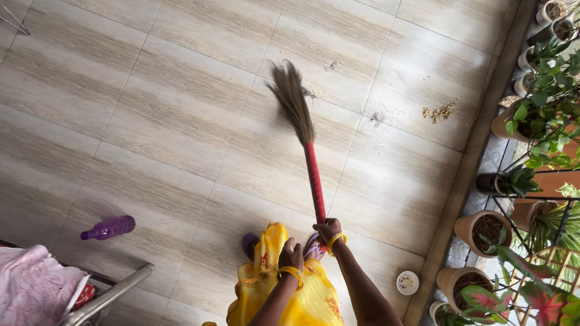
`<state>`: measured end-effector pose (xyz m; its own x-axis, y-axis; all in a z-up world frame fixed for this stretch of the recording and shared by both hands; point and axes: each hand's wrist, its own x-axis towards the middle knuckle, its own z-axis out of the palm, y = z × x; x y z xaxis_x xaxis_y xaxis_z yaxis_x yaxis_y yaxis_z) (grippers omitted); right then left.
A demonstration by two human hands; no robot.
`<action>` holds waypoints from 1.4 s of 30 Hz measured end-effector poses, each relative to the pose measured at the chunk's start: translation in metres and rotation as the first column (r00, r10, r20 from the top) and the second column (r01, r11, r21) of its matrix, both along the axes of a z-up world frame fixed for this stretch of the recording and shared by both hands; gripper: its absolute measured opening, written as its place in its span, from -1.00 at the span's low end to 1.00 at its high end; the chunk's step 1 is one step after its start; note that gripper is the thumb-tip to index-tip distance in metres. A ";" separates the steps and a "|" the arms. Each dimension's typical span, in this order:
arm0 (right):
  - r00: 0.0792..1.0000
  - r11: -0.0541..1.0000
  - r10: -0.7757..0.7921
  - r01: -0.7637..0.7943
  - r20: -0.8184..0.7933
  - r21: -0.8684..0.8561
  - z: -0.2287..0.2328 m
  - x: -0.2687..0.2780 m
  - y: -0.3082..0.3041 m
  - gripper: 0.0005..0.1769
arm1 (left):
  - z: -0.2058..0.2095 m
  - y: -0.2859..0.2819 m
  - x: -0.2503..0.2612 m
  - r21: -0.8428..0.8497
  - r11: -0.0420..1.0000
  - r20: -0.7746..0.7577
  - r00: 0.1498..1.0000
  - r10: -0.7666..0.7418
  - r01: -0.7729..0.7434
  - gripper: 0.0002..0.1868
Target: The person sweeps debris from a balcony floor using a broom, moving a door mat and a bird cage to reach underneath them, and then sweeps the collected waste into a blue bucket.
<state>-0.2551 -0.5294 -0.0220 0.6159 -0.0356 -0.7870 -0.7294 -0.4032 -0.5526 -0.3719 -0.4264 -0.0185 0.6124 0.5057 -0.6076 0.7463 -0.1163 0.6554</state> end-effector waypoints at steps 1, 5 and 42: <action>0.999 0.999 -0.035 0.035 -0.011 0.017 -0.002 0.013 -0.011 -0.73 | 0.000 -0.014 0.001 0.000 1.000 0.007 1.000 -0.011 0.011 -0.42; 0.984 0.982 -0.177 0.176 0.007 0.073 -0.008 0.060 -0.056 -0.72 | -0.003 -0.055 0.007 -0.133 0.991 0.007 1.000 -0.015 0.016 -0.47; 0.930 0.932 0.292 -0.223 0.223 -0.287 0.026 -0.038 -0.194 -0.67 | -0.003 -0.194 0.060 -0.069 0.907 0.077 0.908 -0.411 0.416 -0.40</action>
